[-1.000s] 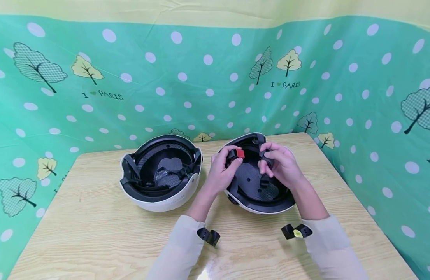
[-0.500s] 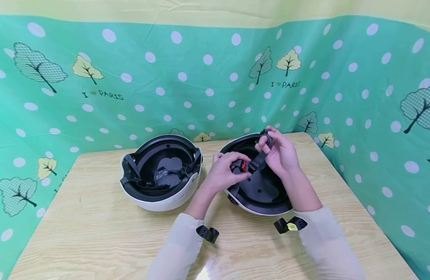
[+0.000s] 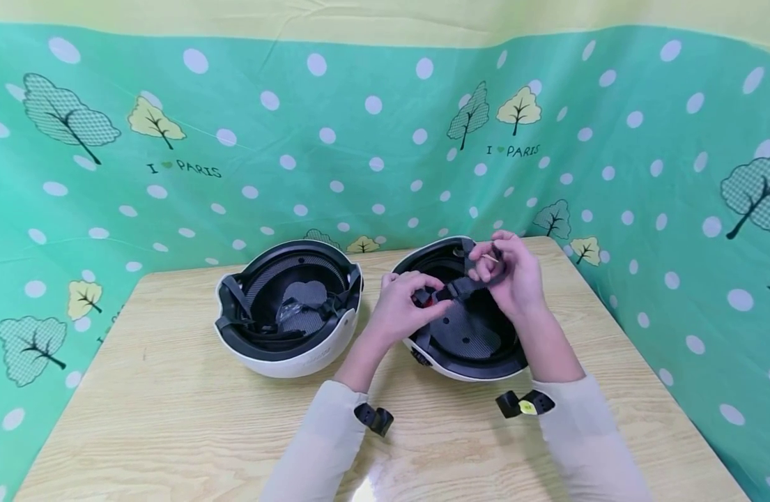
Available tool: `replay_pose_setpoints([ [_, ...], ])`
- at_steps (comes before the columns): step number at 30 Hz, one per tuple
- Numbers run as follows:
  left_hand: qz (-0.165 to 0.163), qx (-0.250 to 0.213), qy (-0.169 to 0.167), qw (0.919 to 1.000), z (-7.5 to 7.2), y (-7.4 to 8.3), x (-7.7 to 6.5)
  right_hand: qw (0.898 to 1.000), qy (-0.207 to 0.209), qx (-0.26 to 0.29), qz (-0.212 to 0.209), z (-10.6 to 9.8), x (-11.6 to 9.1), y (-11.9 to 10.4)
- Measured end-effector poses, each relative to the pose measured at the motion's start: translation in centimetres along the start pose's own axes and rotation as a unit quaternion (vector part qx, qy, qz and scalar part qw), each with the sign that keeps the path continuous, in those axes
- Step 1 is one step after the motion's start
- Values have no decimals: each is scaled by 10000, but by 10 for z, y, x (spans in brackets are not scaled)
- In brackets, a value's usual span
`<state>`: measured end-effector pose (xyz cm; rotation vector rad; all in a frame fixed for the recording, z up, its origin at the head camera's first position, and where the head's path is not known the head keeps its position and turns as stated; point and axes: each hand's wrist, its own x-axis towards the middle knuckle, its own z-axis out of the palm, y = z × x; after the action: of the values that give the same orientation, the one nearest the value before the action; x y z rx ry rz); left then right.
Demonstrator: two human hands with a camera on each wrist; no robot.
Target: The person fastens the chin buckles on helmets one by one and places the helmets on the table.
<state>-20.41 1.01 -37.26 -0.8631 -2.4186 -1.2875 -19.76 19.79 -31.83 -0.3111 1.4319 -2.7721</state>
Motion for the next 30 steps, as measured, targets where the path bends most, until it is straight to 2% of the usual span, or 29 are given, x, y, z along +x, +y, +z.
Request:
replay_pose_setpoints([
  [1, 21, 2, -15, 10000, 0, 0, 0, 9971, 15, -752, -62, -2, -1, 0],
  [2, 45, 25, -35, 10000, 0, 0, 0, 9879, 35, -1548, -47, -4, -3, -1],
  [3, 77, 57, -52, 9999, -1, 0, 0, 9716, 33, -2367, 13, -5, -4, -1],
  [4, 109, 97, -70, 9999, -1, 0, 0, 9481, 21, -3177, 121, -5, -5, -1],
  [6, 176, 190, -95, 9996, -1, 0, 0, 8927, -150, -4481, 448, -6, -7, -1],
  [7, 198, 229, -111, 9995, -2, 0, 0, 8649, -300, -4976, 587, -6, -7, -1],
  [8, 215, 278, -128, 9993, -2, 0, 0, 8430, -443, -5311, 724, -6, -8, -1],
  [9, 225, 307, -152, 9992, -2, 0, 0, 8253, -576, -5560, 800, -6, -9, -2],
  [11, 236, 362, -210, 9988, -3, 1, 0, 8049, -773, -5806, 952, -8, -10, -3],
  [15, 237, 438, -347, 9982, -4, 1, 0, 7843, -1136, -5999, 1100, -13, -11, -6],
  [21, 247, 501, -465, 9974, -4, -1, -2, 7712, -1581, -6014, 1364, -15, -11, -7],
  [26, 294, 476, -479, 9973, -4, -2, -2, 7802, -1541, -5899, 1396, -17, -11, -6],
  [30, 234, 157, -369, 9989, -6, -3, -2, 7992, -1388, -5701, 1306, -23, -12, -5],
])
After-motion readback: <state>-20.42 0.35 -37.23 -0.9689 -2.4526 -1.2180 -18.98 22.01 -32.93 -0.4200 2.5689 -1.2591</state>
